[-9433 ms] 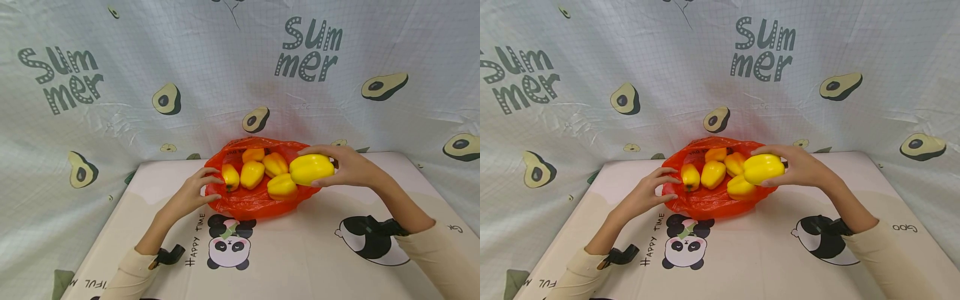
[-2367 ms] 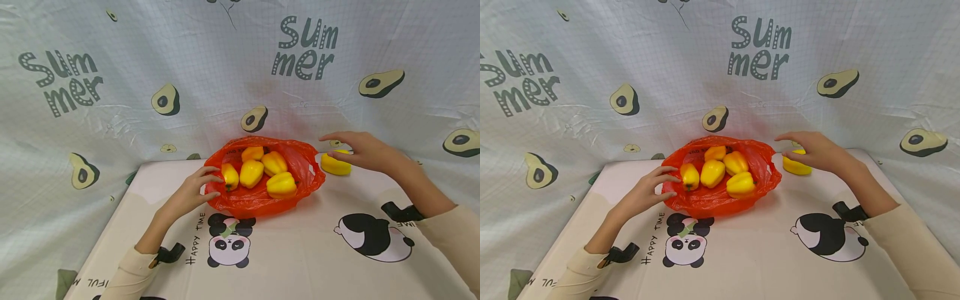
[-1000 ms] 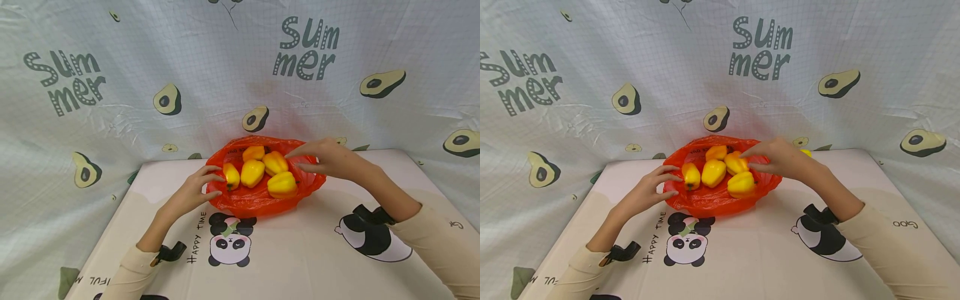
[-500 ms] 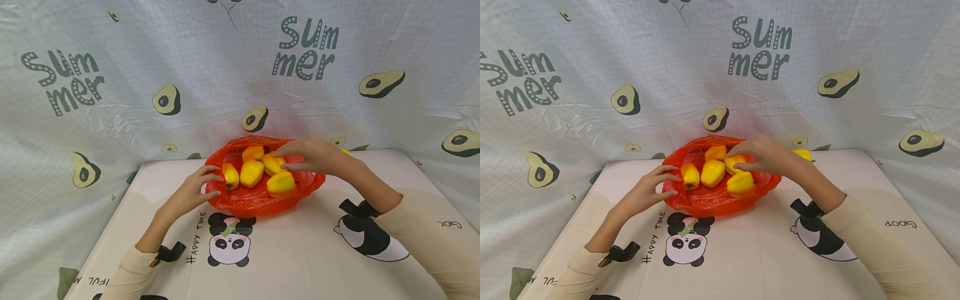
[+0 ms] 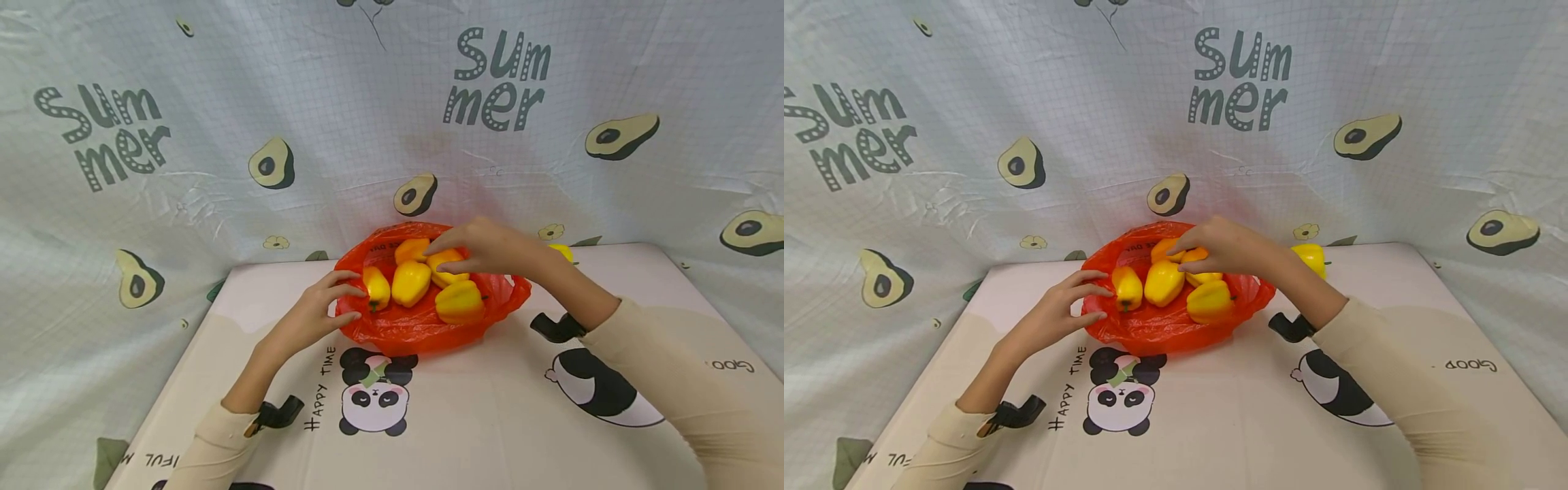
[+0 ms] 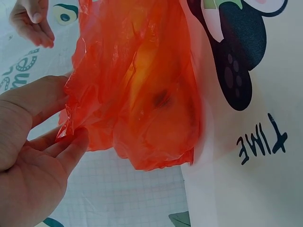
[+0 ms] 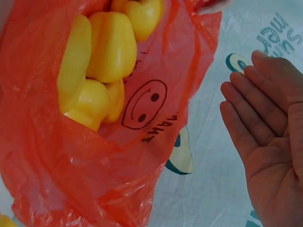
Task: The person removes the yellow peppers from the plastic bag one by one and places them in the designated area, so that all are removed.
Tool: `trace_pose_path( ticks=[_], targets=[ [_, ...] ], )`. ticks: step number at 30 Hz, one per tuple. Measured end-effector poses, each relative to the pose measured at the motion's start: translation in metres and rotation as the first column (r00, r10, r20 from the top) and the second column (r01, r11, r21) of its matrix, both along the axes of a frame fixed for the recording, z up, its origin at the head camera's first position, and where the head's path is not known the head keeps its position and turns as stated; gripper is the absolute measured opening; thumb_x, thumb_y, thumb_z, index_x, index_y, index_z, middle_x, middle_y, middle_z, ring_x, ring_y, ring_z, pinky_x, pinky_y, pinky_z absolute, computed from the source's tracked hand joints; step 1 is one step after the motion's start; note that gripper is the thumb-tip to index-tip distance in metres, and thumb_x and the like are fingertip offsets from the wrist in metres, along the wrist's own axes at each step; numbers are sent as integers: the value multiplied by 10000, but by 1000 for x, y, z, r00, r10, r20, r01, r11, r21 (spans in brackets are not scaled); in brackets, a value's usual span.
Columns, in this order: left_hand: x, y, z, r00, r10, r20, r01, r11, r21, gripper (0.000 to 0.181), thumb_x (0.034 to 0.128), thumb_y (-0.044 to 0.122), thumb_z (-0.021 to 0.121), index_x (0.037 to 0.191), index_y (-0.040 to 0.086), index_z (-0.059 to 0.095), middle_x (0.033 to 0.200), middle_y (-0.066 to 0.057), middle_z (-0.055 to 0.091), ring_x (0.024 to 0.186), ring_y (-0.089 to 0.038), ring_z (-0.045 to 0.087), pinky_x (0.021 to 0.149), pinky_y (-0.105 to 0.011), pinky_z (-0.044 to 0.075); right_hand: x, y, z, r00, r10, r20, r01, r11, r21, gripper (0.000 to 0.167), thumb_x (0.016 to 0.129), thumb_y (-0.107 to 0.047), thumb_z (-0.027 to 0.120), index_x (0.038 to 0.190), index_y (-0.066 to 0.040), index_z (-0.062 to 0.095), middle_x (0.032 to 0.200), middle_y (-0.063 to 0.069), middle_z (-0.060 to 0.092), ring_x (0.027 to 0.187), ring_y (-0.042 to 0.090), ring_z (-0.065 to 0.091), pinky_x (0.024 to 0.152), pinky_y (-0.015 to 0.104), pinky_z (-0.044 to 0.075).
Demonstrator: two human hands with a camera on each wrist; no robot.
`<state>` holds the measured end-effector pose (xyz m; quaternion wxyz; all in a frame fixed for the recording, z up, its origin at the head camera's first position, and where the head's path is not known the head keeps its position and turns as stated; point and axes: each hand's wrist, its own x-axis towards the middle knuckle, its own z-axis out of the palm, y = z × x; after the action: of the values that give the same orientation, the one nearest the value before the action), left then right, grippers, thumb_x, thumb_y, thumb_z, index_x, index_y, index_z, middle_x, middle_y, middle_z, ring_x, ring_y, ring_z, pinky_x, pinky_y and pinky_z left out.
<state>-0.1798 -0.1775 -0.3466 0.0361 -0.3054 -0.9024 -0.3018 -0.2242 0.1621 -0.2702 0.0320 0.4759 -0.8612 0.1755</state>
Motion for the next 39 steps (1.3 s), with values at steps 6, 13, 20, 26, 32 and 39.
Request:
trace_pose_path(
  ticks=[6, 13, 20, 26, 32, 39],
  targets=[
    [0, 2, -1, 1000, -5, 3, 5, 1000, -1, 308, 873, 83, 801, 1171, 85, 726, 1421, -119, 533, 1350, -359, 488, 1099, -505, 454, -5, -11, 2, 998, 33, 44, -34, 999, 30, 351, 938, -246, 746, 1275, -150, 728, 1198, 7, 740, 963, 173, 704, 861, 306, 588],
    [0, 1, 1, 1000, -6, -3, 6, 1000, 5, 307, 870, 73, 801, 1169, 77, 728, 1414, -126, 536, 1340, -359, 496, 1096, -505, 457, -18, -23, -5, 995, 67, 81, -71, 996, 56, 333, 944, -253, 738, 1269, -177, 736, 1170, -36, 747, 814, 99, 635, 772, 249, 561],
    [-1, 2, 1, 1000, -7, -7, 7, 1000, -4, 310, 872, 74, 799, 1173, 82, 726, 1418, -127, 534, 1342, -363, 493, 1089, -508, 464, -30, -34, -9, 987, 105, 118, -112, 992, 56, 360, 942, -236, 744, 1291, -154, 719, 1188, 21, 745, 977, 175, 713, 879, 309, 593],
    [0, 2, 2, 1000, -9, -4, 9, 1000, -4, 312, 873, 73, 798, 1176, 80, 725, 1421, -132, 531, 1348, -366, 489, 1100, -514, 453, -43, -43, -13, 982, 135, 135, -146, 986, 78, 350, 941, -229, 746, 1268, -109, 728, 1187, 48, 744, 1035, 228, 722, 910, 325, 586],
    [0, 2, 2, 1000, -3, -1, 3, 1000, -3, 305, 870, 76, 802, 1166, 78, 728, 1414, -132, 535, 1342, -366, 494, 1104, -519, 446, -55, -56, -16, 978, 147, 148, -163, 982, 98, 329, 937, -186, 744, 1242, -65, 734, 1187, 58, 743, 1070, 261, 706, 942, 341, 572],
    [1, 2, 3, 1000, -1, 4, 1, 1000, -2, 309, 873, 72, 798, 1174, 86, 727, 1410, -127, 534, 1342, -365, 493, 1092, -513, 459, -66, -70, -30, 973, 114, 200, -138, 984, 109, 326, 949, -207, 733, 1250, -84, 732, 1200, 74, 738, 1069, 226, 686, 951, 312, 564]
  ],
)
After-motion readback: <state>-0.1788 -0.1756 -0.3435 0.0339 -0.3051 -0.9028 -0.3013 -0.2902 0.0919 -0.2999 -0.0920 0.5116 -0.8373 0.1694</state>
